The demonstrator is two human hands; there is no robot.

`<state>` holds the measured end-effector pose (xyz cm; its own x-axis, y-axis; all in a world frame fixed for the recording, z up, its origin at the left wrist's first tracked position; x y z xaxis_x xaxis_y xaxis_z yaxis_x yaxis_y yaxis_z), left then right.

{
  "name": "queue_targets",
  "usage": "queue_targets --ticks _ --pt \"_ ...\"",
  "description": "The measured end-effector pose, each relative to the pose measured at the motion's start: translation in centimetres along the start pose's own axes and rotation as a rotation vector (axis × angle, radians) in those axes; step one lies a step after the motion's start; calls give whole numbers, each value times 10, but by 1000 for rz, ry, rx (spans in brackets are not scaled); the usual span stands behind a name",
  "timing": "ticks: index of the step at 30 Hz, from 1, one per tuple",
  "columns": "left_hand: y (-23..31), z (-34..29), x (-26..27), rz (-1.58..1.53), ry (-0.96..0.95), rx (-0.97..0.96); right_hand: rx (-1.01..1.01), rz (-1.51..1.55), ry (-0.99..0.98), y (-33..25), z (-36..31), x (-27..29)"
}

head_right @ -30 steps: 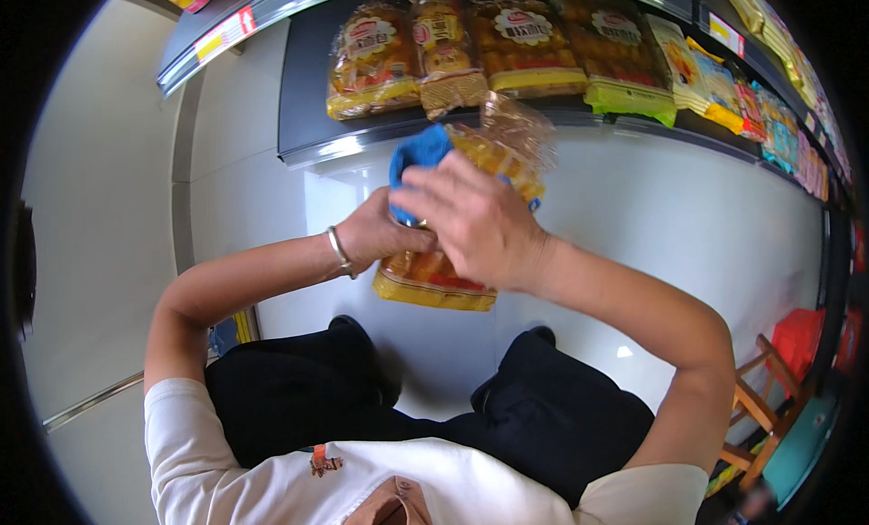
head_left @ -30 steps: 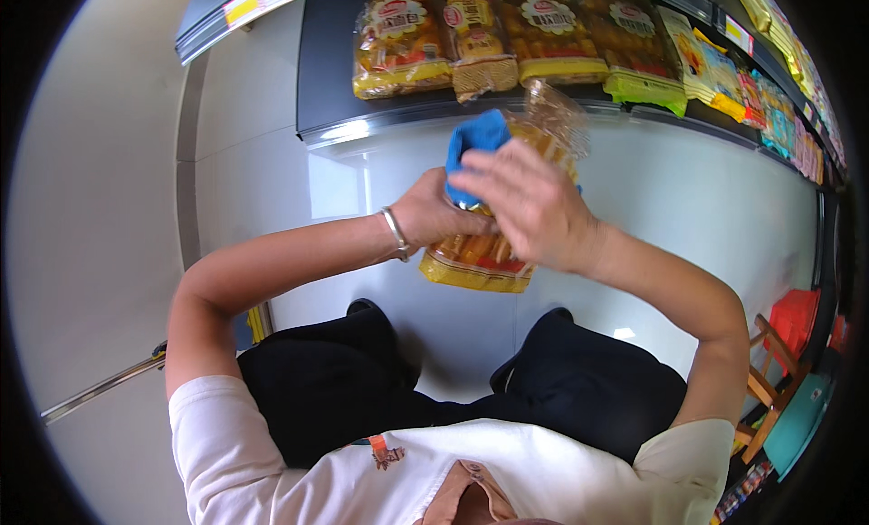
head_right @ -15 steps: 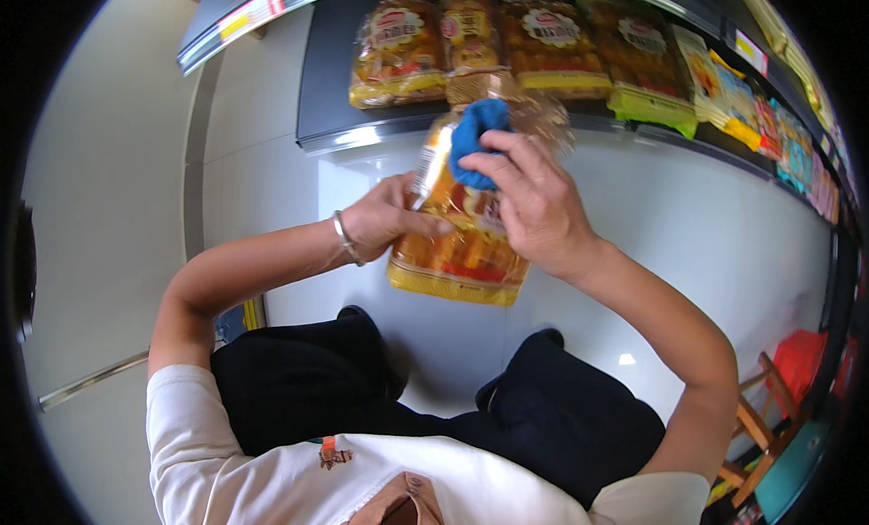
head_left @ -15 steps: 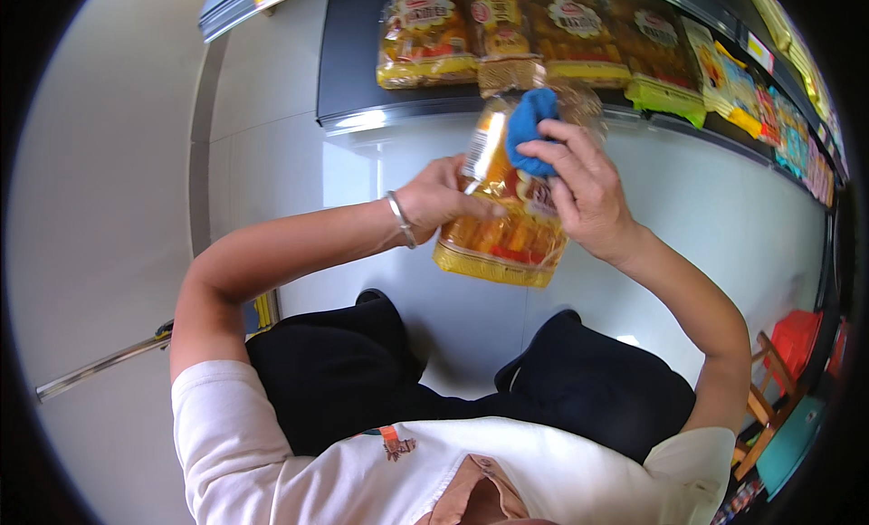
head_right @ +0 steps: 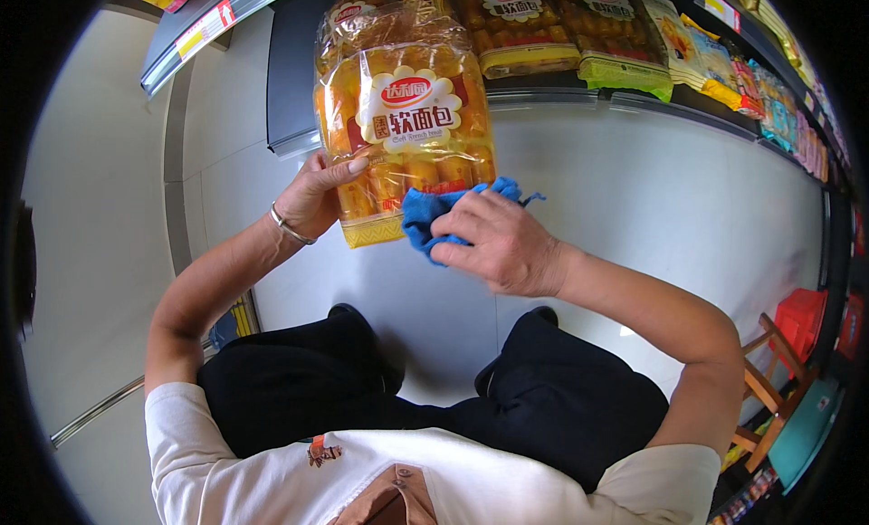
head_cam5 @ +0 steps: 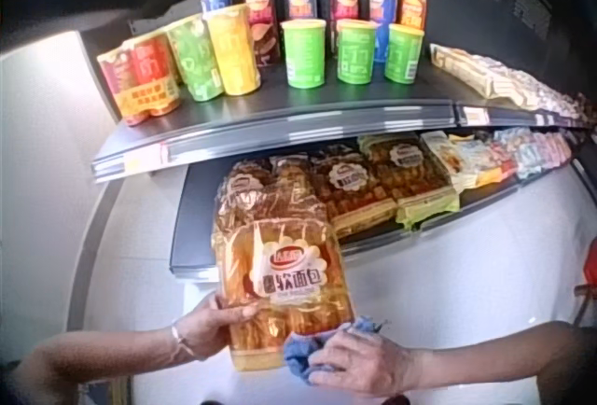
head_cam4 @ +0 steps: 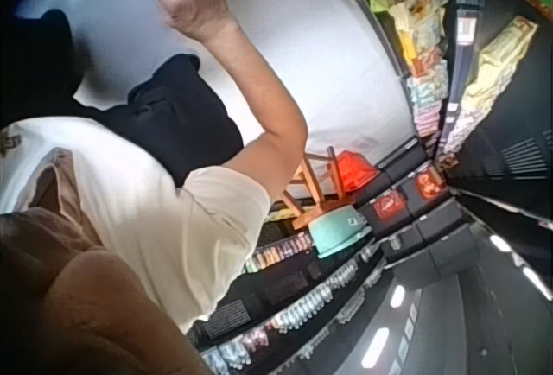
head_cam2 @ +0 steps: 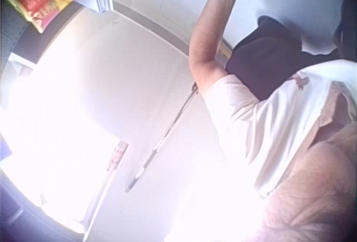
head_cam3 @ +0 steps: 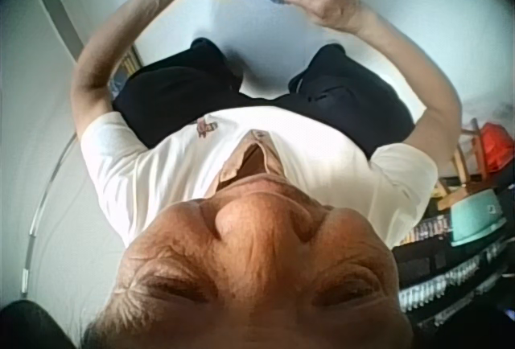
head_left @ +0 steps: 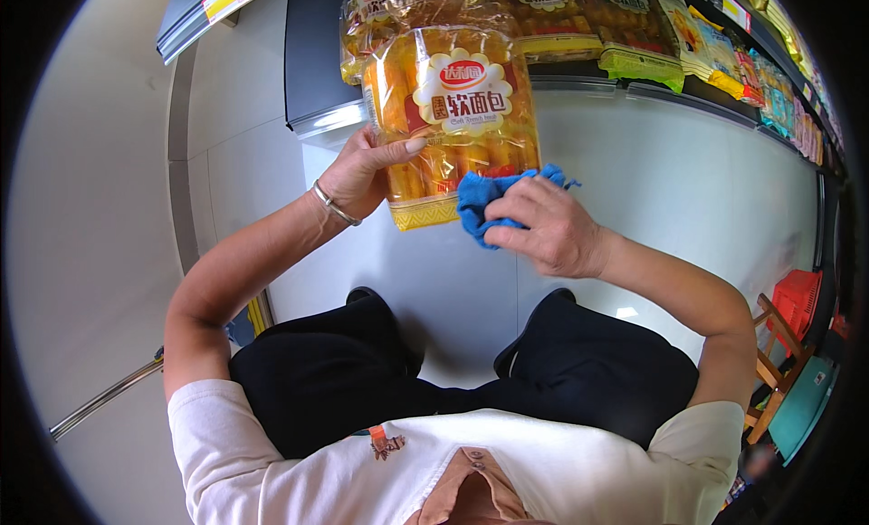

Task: The person wipes individual packages of bread and the edges of the display shelves with a blue cloth. They handle one bag at a time, cleaning its exterior surface and then placing it back onto the shelf.

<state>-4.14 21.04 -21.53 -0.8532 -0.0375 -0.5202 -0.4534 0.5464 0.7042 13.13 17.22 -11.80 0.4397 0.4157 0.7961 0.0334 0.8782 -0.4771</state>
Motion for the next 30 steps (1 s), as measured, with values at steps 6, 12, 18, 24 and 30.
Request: queue_targets --ticks 6,12,18,24,30 --pt "11 3 23 27 21 -49 -305 -70 4 80 -26 19" --pt "6 2 19 -72 3 -34 -876 901 562 181 -61 40" --pt "4 5 17 -165 -21 -25 -908 1149 522 152 -40 9" --pt "15 9 38 -276 47 -90 -938 967 485 124 -56 14" --pt "27 10 9 -412 8 -144 -412 144 466 57 2 67"
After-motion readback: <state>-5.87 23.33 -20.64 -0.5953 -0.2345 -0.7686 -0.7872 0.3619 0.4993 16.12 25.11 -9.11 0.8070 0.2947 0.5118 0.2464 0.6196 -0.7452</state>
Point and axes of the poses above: each hand's wrist, its own z-axis towards the middle knuckle, its own x-axis out of the back of the hand, y = z × x, the point moved 10 cm from there along z, towards the middle knuckle, and after that the axes turned 4 degrees about -y, right-handed, at the moved point
